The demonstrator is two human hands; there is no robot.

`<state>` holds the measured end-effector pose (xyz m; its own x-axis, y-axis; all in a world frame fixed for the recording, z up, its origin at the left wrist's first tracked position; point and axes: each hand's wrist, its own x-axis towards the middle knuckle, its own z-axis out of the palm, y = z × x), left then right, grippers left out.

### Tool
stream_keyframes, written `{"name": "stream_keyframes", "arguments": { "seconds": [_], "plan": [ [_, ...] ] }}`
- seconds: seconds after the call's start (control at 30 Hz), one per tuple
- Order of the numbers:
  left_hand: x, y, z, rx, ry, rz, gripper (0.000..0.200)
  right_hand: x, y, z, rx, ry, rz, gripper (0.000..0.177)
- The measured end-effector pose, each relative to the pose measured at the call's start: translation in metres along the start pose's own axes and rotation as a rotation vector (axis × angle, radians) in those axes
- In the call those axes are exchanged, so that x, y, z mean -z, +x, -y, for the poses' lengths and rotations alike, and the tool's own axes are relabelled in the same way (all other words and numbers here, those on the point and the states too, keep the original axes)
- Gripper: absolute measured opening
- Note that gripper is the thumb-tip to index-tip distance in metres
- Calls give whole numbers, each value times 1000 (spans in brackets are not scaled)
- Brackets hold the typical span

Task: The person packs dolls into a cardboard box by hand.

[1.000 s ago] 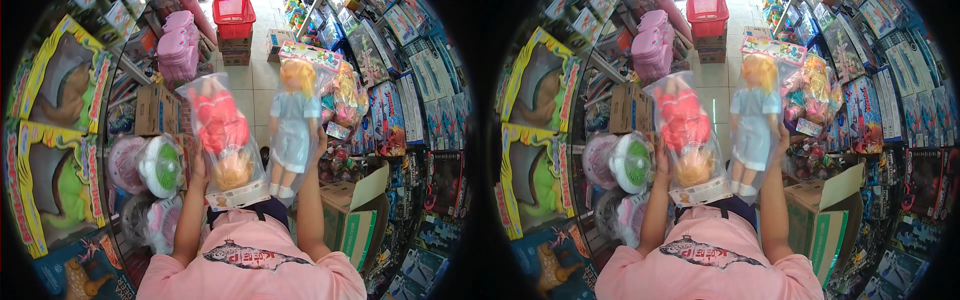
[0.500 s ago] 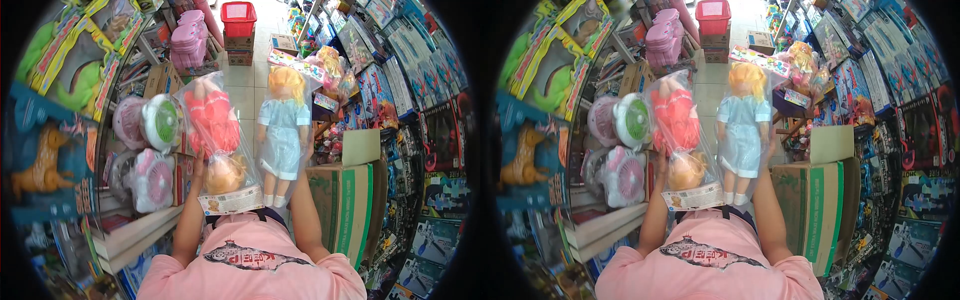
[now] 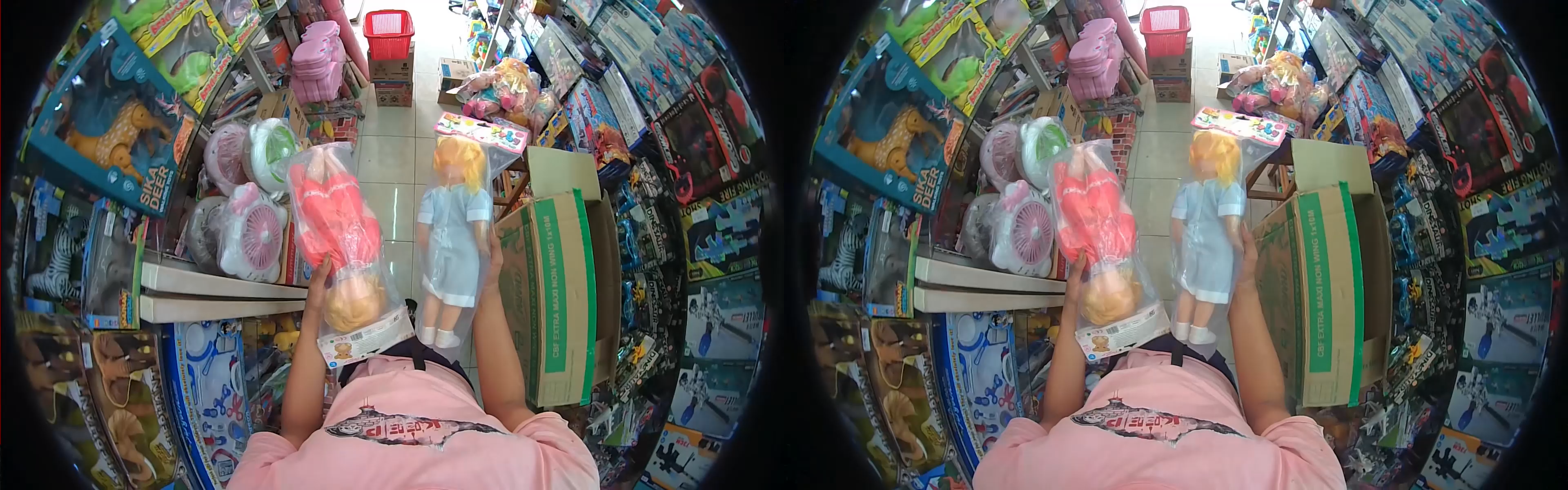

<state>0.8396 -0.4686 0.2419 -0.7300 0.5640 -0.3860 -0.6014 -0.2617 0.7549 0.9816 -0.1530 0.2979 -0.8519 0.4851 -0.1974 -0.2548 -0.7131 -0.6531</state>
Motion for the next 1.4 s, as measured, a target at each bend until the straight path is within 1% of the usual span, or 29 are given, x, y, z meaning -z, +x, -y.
{"name": "stream_keyframes", "arguments": {
  "seconds": [0.03,0.1,0.13,0.2,0.23,0.3,0.33,0.37,0.4,0.43,0.47,0.5,0.57,0.6,0.67,0.7,0.77,0.8,0.83,0.9,0.93,1.0,1.03,1.1,1.17,1.27,1.3,1.37,1.4],
  "plan": [
    [-9,-11,-5,-5,0,7,69,3,-11,-1,8,-2,4,71],
    [-27,-33,-7,-197,226,-98,69,9,-34,-3,-59,147,48,70],
    [-27,-40,-2,-200,221,-91,69,-3,-52,0,-52,141,49,70],
    [-27,-59,9,-298,205,-81,71,-23,-90,3,-77,113,-42,70],
    [-29,-71,13,-286,200,-77,71,-18,-99,-2,-76,108,-55,70],
    [-31,-95,23,-312,105,-71,68,-8,-112,-10,-22,-205,-9,78],
    [-23,-100,32,-297,98,-59,68,-9,-124,-12,-56,-242,-18,86],
    [-10,-107,44,-239,99,-51,68,-9,-134,-16,-53,-252,-37,86],
    [-7,-116,52,-180,100,-44,68,-9,-145,-19,15,-355,-23,88],
    [-7,-122,60,-164,92,-36,68,-11,-155,-22,83,-456,-6,91],
    [-7,-128,66,-173,76,-46,68,-14,-167,-23,63,-454,-39,95],
    [-9,-135,71,-179,61,-57,67,-15,-179,-21,63,-459,-58,95],
    [-2,-140,86,-131,35,-37,67,-18,-200,-14,155,-581,-48,97],
    [-6,-140,85,-111,13,-20,67,-20,-207,-7,167,-581,-60,97],
    [-16,-146,85,-117,30,-1,68,-22,-224,11,261,-661,-55,97],
    [-22,-148,85,-128,40,0,69,-27,-232,23,272,-659,-67,97],
    [-27,-144,87,-110,59,35,70,-36,-242,52,362,-782,-100,97],
    [-31,-142,89,-94,72,54,70,-32,-245,66,416,-839,-118,94],
    [-39,-141,89,-90,74,63,70,-36,-249,81,422,-840,-128,94],
    [-55,-137,90,-148,103,92,70,-50,-258,114,481,-948,-159,87],
    [-62,-135,92,-144,107,101,70,-49,-260,130,486,-947,-169,87],
    [-78,-129,98,-167,147,110,67,-46,-266,162,622,-1067,-194,79],
    [-90,-130,99,-166,149,114,67,-51,-273,178,652,-1079,-211,77],
    [-119,-133,100,-174,162,128,65,-38,-280,208,772,-1156,-297,76],
    [-153,-140,102,-218,174,129,65,-23,-282,234,810,-1132,-282,73],
    [-196,-143,111,-268,196,120,64,-3,-282,272,935,-1125,-259,66],
    [-209,-144,116,-272,203,118,63,6,-279,282,930,-1117,-253,66],
    [-228,-145,129,-281,216,98,62,27,-271,298,879,-974,-212,64],
    [-238,-143,134,-290,222,88,62,39,-263,302,880,-964,-210,64]
  ]
}}
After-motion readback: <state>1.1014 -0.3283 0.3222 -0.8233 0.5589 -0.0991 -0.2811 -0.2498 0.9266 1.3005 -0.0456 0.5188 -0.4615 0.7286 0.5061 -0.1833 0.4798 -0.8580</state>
